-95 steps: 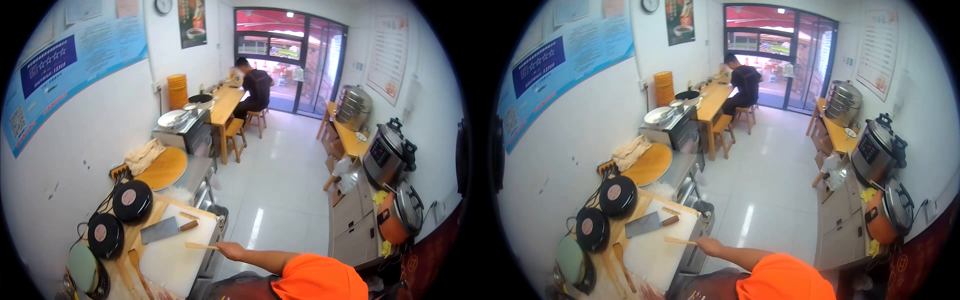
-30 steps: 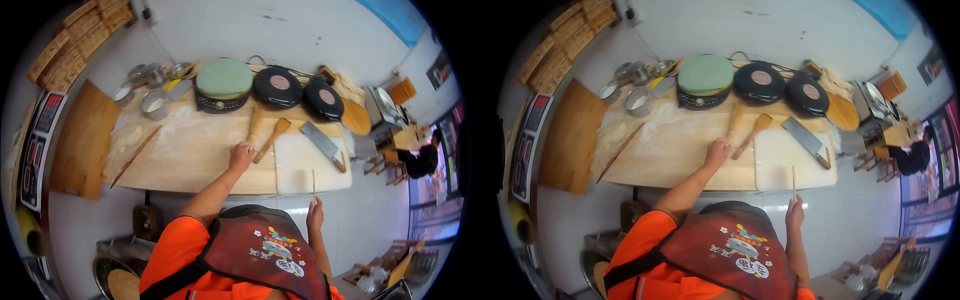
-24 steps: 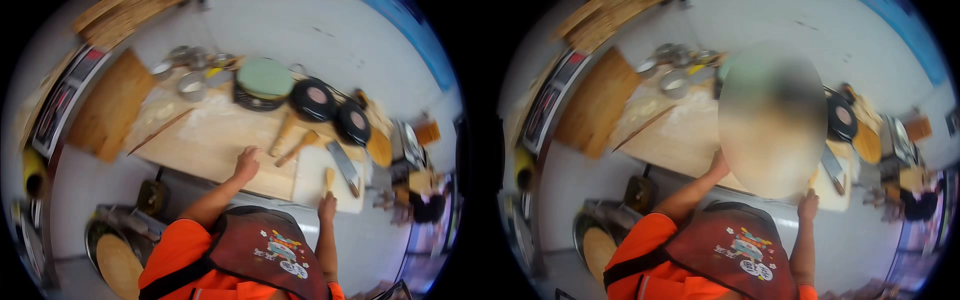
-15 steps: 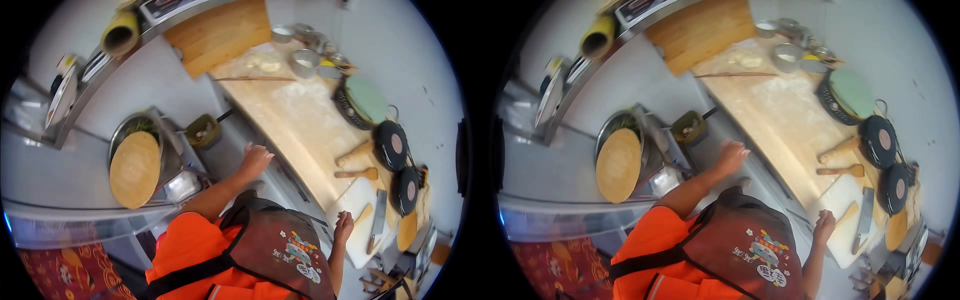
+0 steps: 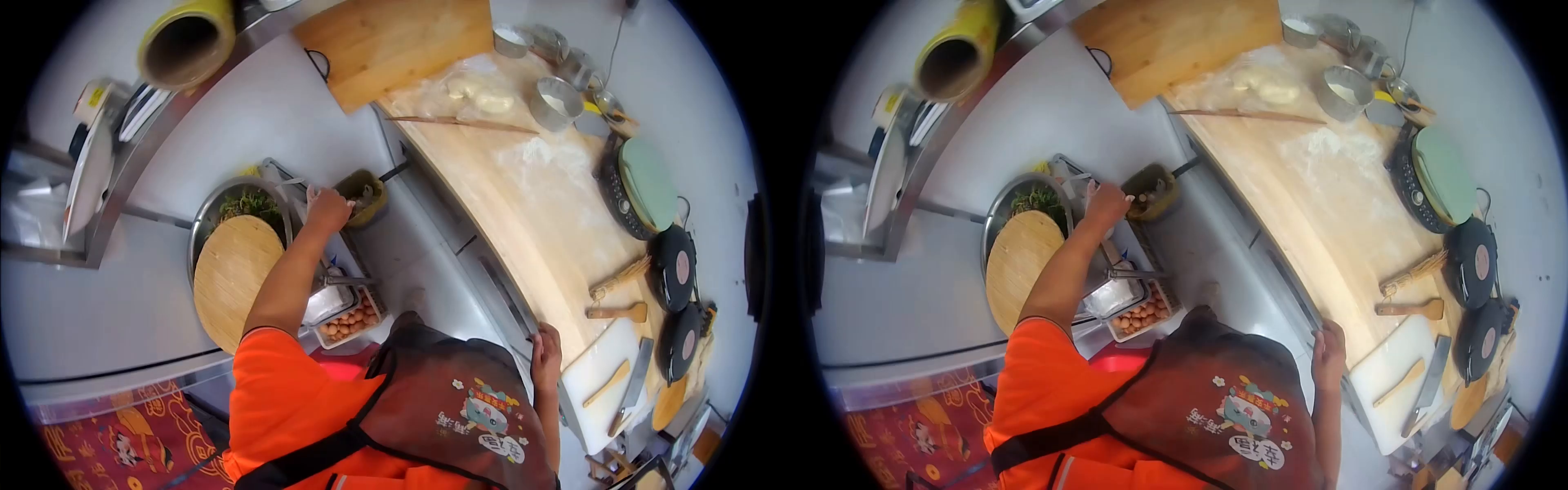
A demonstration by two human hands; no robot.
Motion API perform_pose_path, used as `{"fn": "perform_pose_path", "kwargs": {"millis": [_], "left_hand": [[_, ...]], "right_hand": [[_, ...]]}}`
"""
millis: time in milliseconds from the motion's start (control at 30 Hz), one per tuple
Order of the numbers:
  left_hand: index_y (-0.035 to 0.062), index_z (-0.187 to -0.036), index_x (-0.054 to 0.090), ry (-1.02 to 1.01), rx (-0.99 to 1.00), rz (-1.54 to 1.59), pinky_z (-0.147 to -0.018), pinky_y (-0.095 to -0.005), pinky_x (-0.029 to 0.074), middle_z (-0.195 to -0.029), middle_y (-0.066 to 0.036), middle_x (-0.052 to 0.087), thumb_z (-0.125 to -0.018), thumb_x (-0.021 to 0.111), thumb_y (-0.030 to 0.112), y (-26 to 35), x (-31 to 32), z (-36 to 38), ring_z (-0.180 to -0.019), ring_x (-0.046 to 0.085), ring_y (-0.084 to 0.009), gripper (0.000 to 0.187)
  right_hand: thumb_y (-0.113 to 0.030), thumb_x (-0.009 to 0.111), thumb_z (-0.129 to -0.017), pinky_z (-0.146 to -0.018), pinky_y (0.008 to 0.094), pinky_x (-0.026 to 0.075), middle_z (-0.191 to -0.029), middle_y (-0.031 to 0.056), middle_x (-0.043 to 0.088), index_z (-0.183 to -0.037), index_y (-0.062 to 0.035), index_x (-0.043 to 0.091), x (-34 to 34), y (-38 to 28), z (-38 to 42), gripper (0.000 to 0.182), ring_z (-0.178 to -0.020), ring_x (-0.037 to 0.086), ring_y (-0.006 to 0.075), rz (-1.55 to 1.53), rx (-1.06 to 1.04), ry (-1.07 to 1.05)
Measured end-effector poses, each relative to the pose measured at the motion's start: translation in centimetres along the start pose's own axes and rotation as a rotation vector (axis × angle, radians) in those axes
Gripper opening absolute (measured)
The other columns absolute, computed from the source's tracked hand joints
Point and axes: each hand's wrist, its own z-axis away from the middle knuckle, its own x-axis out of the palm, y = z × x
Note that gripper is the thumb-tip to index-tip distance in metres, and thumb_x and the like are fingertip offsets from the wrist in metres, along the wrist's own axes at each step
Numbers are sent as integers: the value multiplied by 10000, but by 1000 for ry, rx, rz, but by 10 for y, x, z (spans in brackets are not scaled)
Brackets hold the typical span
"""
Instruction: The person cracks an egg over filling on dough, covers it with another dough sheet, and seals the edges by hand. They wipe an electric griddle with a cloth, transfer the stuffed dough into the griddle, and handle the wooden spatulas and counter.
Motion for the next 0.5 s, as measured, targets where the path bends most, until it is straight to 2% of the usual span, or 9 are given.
{"fn": "perform_pose_path", "kwargs": {"millis": [33, 133, 167, 233, 267, 367, 500], "left_hand": [[53, -1166, 691, -114, 37, -47, -1099, -588, 346, -1125, -152, 697, -983, 575, 363, 4, 3, -10, -1130, 616, -323, 378], [35, -1109, 678, -121, 139, 110, -935, -429, 497, -767, -105, 722, -1007, 544, 343, 20, 71, -52, -857, 702, -303, 351], [32, -1124, 682, -157, 125, 352, -915, -425, 501, -864, -135, 721, -1005, 534, 329, 42, 65, -52, -903, 699, -304, 352], [26, -1153, 689, -258, 91, 831, -874, -418, 510, -1058, -195, 718, -1000, 514, 300, 104, 31, -40, -996, 694, -306, 359], [12, -1183, 668, -220, 167, 945, -871, -377, 520, -1033, -200, 722, -991, 519, 258, 133, 23, -40, -993, 702, -295, 346], [19, -1235, 642, 13, 425, 1124, -947, -383, 499, -1090, -199, 706, -978, 566, 238, 224, -1, -35, -1067, 677, -306, 346], [43, -1296, 617, 165, 777, 1204, -1046, -394, 440, -1306, -199, 617, -963, 596, 199, 315, -50, 0, -1237, 577, -334, 368]], "right_hand": [[-135, 592, -980, -971, 424, 499, -1261, 197, 621, -1092, -14, 667, 7, -10, -11, 181, -1133, 622, 354, -7, -10, -24], [-136, 598, -975, -1011, 438, 481, -1274, 207, 627, -1172, -27, 656, 22, -28, -42, 233, -1175, 604, 376, -24, -1, -46], [-126, 600, -971, -1030, 445, 471, -1295, 208, 622, -1215, -34, 648, 25, -34, -51, 265, -1197, 593, 385, -39, 21, -36], [-114, 605, -959, -1064, 446, 447, -1355, 201, 595, -1308, -44, 603, 24, -53, -72, 355, -1258, 555, 392, -43, -77, 7], [-112, 605, -957, -1066, 449, 445, -1374, 195, 583, -1326, -47, 590, 20, -65, -83, 376, -1262, 547, 395, -23, -126, 35], [-125, 595, -958, -1059, 463, 448, -1415, 184, 552, -1351, -58, 574, 15, -85, -113, 399, -1252, 535, 408, 16, -228, 138], [-117, 576, -946, -1032, 456, 456, -1334, 203, 591, -1283, -42, 610, 8, -84, -135, 347, -1220, 547, 392, 70, -162, 200]]}}
